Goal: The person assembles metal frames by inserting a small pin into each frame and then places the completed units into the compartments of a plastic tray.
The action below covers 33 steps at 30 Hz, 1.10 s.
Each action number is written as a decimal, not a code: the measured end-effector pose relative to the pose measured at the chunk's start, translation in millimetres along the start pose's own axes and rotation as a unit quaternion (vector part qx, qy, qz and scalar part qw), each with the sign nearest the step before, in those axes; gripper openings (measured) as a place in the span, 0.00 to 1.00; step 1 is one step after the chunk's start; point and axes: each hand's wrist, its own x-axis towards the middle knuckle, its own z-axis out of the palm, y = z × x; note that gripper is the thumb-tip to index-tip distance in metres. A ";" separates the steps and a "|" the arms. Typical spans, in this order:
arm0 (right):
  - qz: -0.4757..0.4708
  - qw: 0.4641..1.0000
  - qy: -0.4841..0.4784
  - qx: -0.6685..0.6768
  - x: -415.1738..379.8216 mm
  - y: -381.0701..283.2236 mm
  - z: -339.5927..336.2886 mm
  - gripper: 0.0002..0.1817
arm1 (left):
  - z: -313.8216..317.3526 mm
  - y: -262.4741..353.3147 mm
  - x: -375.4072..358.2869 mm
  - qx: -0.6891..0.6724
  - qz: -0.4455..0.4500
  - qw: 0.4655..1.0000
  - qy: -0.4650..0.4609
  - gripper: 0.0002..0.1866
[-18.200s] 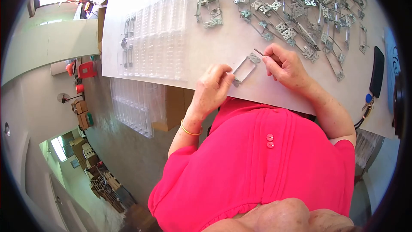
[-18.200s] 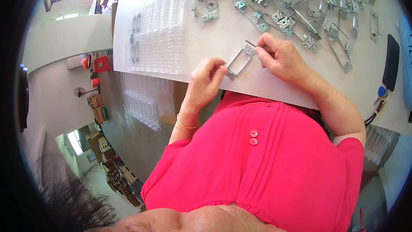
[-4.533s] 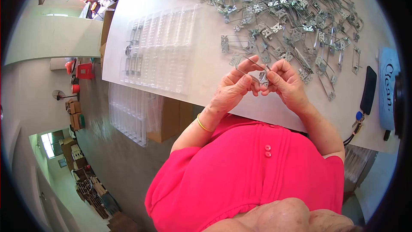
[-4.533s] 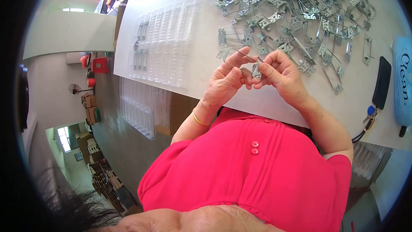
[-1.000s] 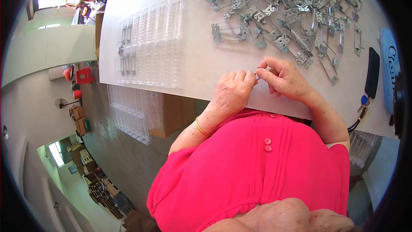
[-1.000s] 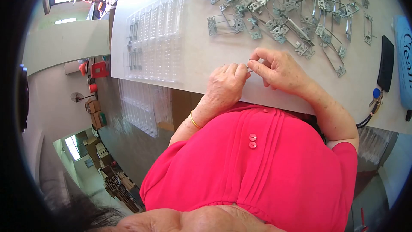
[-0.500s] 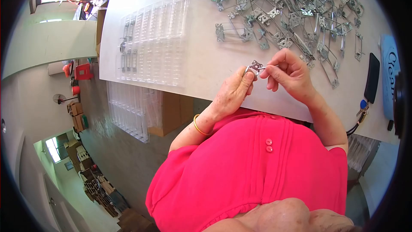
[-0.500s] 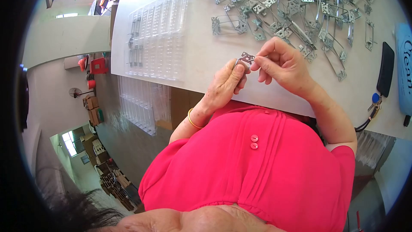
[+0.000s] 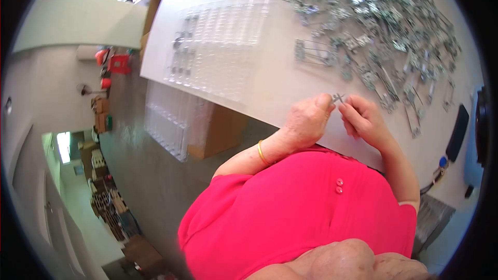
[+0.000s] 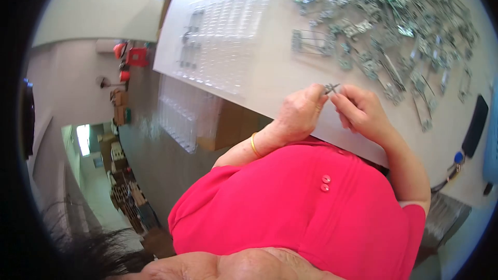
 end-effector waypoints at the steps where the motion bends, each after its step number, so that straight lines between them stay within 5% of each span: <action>1: -0.010 1.000 -0.017 -0.003 -0.3 -2.8 0.0 0.13 | -2.4 -1.8 1.2 -0.007 -0.003 1.000 0.014 0.06; 4: 0.017 0.999 -0.037 -0.006 -3.1 7.1 1.1 0.12 | -8.5 -6.9 1.8 -0.001 -0.030 0.999 0.030 0.08; 7: -0.235 0.963 0.133 -0.020 7.2 26.5 8.2 0.10 | -8.1 -4.5 -3.4 -0.008 -0.023 0.999 -0.038 0.10; 11: -0.204 0.973 0.078 0.077 8.5 26.0 3.7 0.08 | -9.2 2.0 -4.4 -0.001 -0.003 0.993 -0.114 0.12; 21: -0.251 0.965 0.068 0.043 13.2 35.9 9.1 0.05 | -22.1 -6.0 -2.5 -0.109 -0.011 0.993 -0.047 0.15; 27: -0.213 0.969 0.124 0.017 13.9 33.5 3.6 0.05 | -31.7 -15.2 -1.6 0.101 0.000 0.995 0.006 0.21; 33: -0.202 0.972 0.117 0.019 14.8 37.9 3.5 0.06 | -23.5 -20.7 -5.3 0.126 0.012 0.992 -0.008 0.22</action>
